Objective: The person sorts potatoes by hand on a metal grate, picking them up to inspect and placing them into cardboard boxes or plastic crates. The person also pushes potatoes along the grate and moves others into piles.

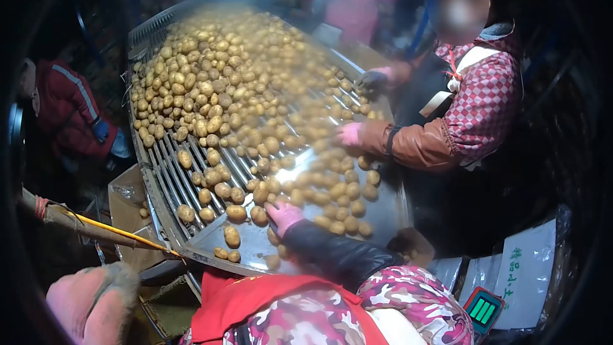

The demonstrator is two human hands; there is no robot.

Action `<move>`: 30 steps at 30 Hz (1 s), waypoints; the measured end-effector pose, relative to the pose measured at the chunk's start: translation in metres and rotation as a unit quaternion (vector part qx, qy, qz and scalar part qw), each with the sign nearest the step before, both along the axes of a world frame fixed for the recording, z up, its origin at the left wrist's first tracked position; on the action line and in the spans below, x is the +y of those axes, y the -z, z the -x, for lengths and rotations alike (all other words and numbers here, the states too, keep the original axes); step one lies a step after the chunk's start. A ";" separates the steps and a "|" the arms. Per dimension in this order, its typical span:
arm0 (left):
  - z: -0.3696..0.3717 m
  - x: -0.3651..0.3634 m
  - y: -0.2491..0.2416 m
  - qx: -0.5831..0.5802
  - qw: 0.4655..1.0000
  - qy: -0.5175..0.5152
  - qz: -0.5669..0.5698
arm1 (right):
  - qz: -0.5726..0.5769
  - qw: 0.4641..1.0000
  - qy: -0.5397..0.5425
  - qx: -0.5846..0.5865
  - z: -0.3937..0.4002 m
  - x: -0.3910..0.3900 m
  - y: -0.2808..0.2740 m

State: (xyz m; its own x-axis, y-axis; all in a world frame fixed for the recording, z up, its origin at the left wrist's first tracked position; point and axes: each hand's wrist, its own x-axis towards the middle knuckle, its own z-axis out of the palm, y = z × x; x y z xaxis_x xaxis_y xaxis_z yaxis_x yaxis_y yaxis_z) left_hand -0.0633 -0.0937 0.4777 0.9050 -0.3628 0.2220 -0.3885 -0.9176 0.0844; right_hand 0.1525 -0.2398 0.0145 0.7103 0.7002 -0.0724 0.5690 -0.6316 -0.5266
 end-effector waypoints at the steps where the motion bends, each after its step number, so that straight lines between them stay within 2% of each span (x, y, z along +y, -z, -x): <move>1: 0.002 -0.001 -0.005 0.019 1.000 -0.016 -0.006 | -0.005 1.000 0.001 0.002 0.000 0.000 0.002; 4: 0.013 -0.002 -0.014 0.048 0.997 -0.067 -0.006 | -0.028 0.999 0.011 -0.018 -0.002 -0.003 0.016; 5: 0.020 0.008 -0.008 0.028 0.999 -0.027 0.004 | -0.042 0.999 -0.001 -0.025 -0.002 0.000 0.022; 6: 0.028 0.015 0.006 -0.011 0.998 -0.031 0.046 | -0.046 0.998 -0.012 -0.047 -0.003 -0.003 0.024; 7: 0.029 0.037 0.023 0.026 0.999 -0.034 0.031 | -0.070 0.993 -0.021 -0.091 -0.005 -0.003 0.039; 8: 0.035 0.058 0.042 0.028 0.997 -0.036 0.056 | -0.046 0.995 -0.028 -0.084 -0.009 -0.005 0.043; 9: 0.042 0.069 0.054 0.011 0.989 -0.101 0.111 | 0.036 0.997 -0.056 -0.041 -0.009 0.000 0.014; 10: 0.051 0.082 0.066 0.042 0.960 -0.202 0.187 | 0.036 0.997 -0.066 -0.037 -0.012 0.004 0.017; 11: 0.065 0.094 0.084 0.025 0.928 -0.323 0.182 | -0.014 0.997 -0.056 -0.058 -0.022 0.001 0.053; 12: 0.081 0.113 0.105 -0.025 0.889 -0.383 0.250 | -0.074 0.988 -0.056 -0.121 -0.018 0.004 0.056; 15: 0.140 0.186 0.153 -0.161 0.827 -0.504 0.191 | -0.078 0.993 -0.032 -0.079 -0.014 0.002 0.051; 16: 0.154 0.219 0.150 -0.140 0.833 -0.506 0.173 | -0.073 0.994 -0.030 -0.073 -0.015 0.000 0.053; 18: 0.178 0.234 0.143 -0.144 0.664 -0.718 0.151 | -0.070 0.995 -0.024 -0.071 -0.014 0.002 0.049; 20: 0.221 0.266 0.152 -0.220 0.598 -0.758 0.137 | -0.066 0.995 -0.016 -0.077 -0.008 0.000 0.042; 21: 0.226 0.266 0.140 -0.228 0.552 -0.784 0.168 | -0.065 0.995 -0.020 -0.067 -0.011 0.000 0.047; 25: 0.280 0.297 0.150 -0.300 0.518 -0.789 0.136 | -0.075 0.992 -0.034 -0.093 -0.016 -0.002 0.061; 26: 0.288 0.303 0.161 -0.313 0.525 -0.781 0.126 | -0.079 0.992 -0.034 -0.097 -0.016 -0.002 0.064; 28: 0.296 0.323 0.203 -0.328 0.586 -0.722 0.167 | -0.087 0.990 -0.036 -0.104 -0.016 -0.002 0.066; 29: 0.298 0.347 0.241 -0.302 0.624 -0.659 0.293 | -0.090 0.989 -0.038 -0.107 -0.014 -0.002 0.065; 30: 0.257 0.299 0.225 -0.239 0.675 -0.664 0.218 | -0.094 0.989 -0.039 -0.111 -0.014 -0.003 0.063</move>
